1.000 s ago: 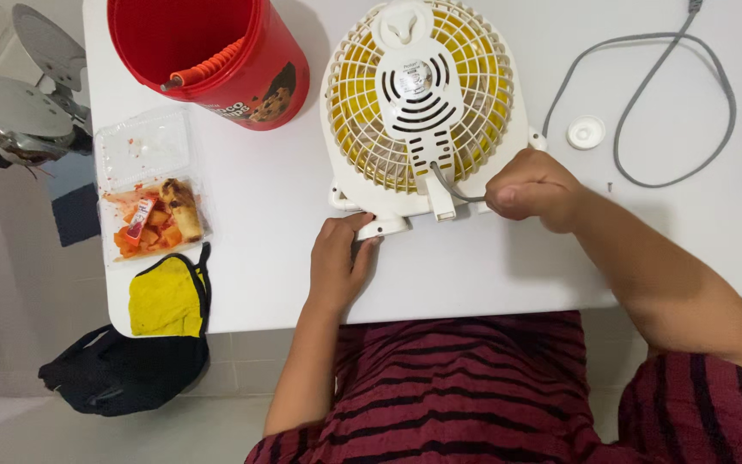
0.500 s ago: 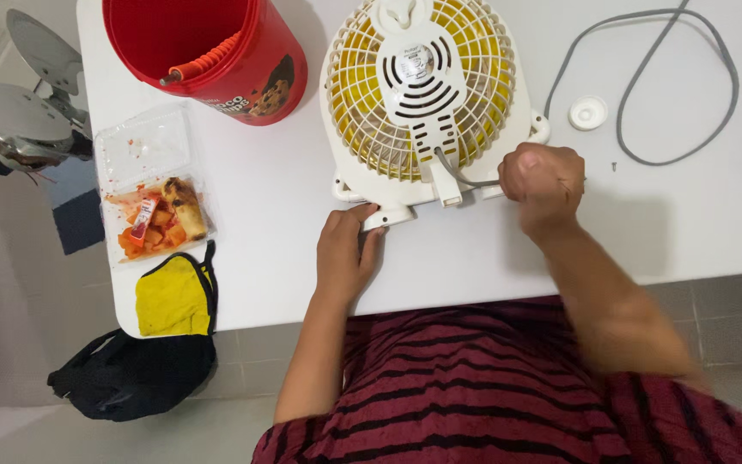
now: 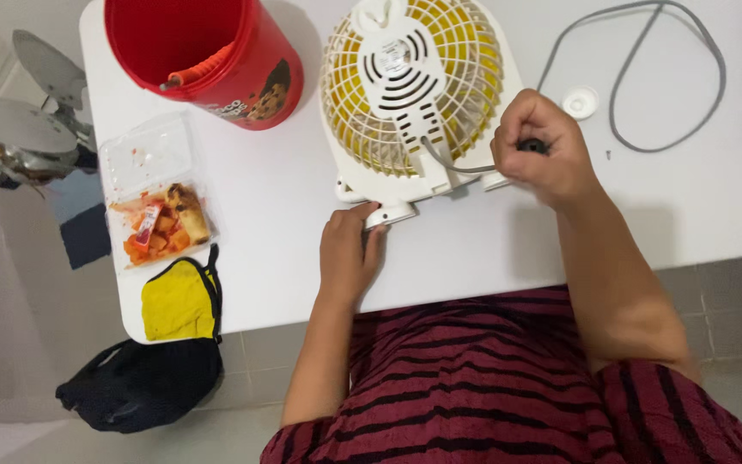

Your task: The person assembles a small electric fan on a white table using a screwdriver. They insert and tighten multiple screws into the fan base and housing, then rotate the fan to access additional screw holes and continue tightening.

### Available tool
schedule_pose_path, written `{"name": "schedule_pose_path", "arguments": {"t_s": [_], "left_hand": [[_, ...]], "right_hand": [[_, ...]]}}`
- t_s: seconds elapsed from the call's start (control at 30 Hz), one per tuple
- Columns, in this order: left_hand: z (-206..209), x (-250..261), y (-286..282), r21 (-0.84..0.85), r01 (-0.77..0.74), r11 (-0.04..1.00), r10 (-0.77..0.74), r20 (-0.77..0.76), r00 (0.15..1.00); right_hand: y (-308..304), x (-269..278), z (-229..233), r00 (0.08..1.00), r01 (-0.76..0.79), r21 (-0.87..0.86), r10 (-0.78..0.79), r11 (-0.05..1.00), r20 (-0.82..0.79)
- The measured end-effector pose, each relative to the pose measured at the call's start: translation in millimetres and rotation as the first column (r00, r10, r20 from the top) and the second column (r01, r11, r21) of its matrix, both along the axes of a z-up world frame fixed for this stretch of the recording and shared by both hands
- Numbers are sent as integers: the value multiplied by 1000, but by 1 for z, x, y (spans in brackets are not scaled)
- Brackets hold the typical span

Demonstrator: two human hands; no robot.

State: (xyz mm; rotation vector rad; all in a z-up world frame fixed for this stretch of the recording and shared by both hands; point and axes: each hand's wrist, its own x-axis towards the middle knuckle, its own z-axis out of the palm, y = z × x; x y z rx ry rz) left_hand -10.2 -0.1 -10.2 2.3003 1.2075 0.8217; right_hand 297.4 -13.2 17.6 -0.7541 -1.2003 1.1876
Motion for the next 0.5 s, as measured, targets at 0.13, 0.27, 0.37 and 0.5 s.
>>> {"name": "schedule_pose_path", "arguments": {"t_s": [0.13,0.27,0.37,0.5], "left_hand": [[0,0,-1,-57,-22,998,22,-11,1000],[-1,0,0,-24,2,1000,-3,-25,1000],[-1,1,0,-29,7,1000,-9,-44,999],[-2,2,1,-24,21,999,-22,-57,998]], "right_hand": [[-1,0,4,877,109,103,-144,989,459],[5,7,3,960,48,-8,-44,999,275],[4,6,3,967,57,103,-81,993,240],[-2,-9,3,870,325,112,-343,939,354]]}}
